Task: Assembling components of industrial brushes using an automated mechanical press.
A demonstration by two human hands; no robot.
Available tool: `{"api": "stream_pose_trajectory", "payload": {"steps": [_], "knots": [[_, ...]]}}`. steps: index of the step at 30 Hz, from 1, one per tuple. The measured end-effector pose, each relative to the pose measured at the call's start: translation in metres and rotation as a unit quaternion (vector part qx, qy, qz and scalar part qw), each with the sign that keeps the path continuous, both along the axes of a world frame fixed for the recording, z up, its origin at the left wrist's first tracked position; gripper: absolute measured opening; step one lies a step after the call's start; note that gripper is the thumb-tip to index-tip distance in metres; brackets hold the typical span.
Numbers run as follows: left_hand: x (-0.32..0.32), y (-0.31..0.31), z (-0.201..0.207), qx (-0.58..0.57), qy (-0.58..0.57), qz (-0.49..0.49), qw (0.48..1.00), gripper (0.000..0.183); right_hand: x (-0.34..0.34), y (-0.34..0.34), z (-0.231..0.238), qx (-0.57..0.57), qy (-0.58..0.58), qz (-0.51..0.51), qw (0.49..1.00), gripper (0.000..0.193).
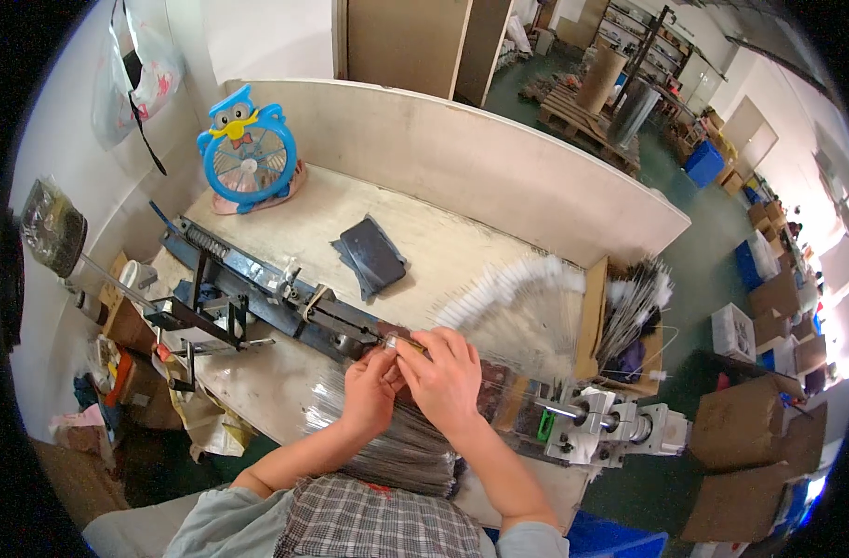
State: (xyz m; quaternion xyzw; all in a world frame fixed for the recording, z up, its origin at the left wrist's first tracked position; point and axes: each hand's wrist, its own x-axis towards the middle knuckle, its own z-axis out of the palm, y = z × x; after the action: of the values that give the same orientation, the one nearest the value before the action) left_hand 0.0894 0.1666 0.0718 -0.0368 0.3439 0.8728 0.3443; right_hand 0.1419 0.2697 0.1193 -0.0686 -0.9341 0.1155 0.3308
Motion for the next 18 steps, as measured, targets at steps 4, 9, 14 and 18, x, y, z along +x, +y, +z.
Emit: {"api": "stream_pose_trajectory", "payload": {"steps": [4,9,14,18], "knots": [[0.002,0.002,0.003,-0.015,0.011,-0.002,1.000,0.013,0.013,0.007,-0.003,0.009,0.002,-0.007,1.000,0.025],[0.005,0.003,0.012,-0.044,0.010,0.007,0.999,0.009,0.019,0.012,-0.001,-0.018,0.006,0.000,1.000,0.024],[-0.001,-0.001,-0.005,0.012,0.011,-0.003,1.000,0.012,0.006,0.000,0.000,-0.053,0.002,0.025,0.998,0.026],[0.000,-0.001,-0.007,0.030,0.014,-0.014,0.999,0.013,0.003,0.000,0.001,-0.070,0.000,0.026,0.997,0.028]]}}
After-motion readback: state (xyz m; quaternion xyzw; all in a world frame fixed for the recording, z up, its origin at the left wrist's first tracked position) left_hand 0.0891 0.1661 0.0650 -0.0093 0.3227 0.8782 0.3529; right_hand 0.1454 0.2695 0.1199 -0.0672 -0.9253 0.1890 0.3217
